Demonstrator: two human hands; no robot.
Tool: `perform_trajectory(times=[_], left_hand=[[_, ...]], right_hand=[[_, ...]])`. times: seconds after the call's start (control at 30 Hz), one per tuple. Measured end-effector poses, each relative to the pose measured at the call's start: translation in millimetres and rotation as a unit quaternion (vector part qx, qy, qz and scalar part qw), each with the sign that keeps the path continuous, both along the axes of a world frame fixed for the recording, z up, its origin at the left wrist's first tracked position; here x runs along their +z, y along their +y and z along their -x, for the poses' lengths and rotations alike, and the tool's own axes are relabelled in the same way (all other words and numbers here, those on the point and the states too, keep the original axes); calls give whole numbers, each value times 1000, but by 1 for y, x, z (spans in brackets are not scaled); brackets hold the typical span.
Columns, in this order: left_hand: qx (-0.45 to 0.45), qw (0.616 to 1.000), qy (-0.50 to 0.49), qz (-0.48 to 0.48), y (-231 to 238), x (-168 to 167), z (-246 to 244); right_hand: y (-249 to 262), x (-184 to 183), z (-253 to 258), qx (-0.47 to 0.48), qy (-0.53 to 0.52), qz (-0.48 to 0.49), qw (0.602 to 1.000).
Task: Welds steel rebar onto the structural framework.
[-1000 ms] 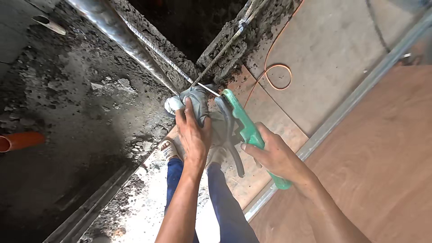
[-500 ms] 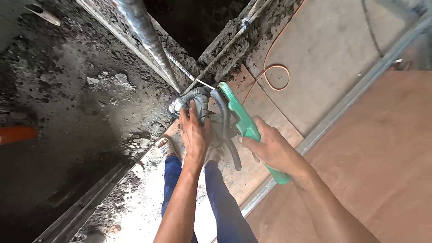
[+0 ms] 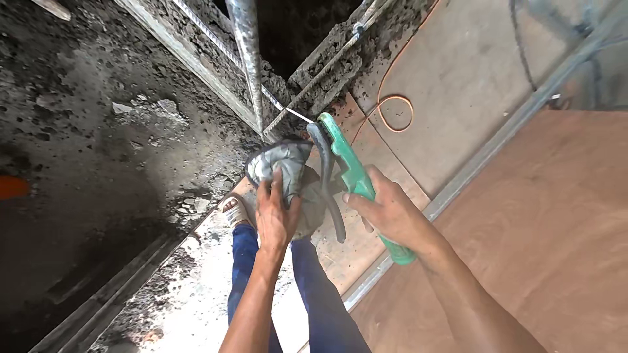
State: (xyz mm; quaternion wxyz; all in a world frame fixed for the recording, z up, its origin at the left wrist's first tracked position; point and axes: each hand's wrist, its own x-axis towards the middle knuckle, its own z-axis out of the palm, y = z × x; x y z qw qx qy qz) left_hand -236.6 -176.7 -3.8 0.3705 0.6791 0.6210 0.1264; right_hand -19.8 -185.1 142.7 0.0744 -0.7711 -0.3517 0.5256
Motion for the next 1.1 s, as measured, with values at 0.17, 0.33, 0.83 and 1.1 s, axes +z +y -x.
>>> perform_trajectory(times=[0.17,0.33,0.83,1.1], left_hand=[[20,997,30,68,-76,-15,53],[43,988,62,135,-146,-30,101],[18,978,101,184,-205,-55,175],[-1,999,-13,41,-47,-4,103]], right_hand=[[0,0,7,-1,-5,7,1000],[-4,-3,12,-7,-10,-3,1000],[-18,-2,23,-56,-4,-48,997],[-42,-6,15,-143,41,-98,984]])
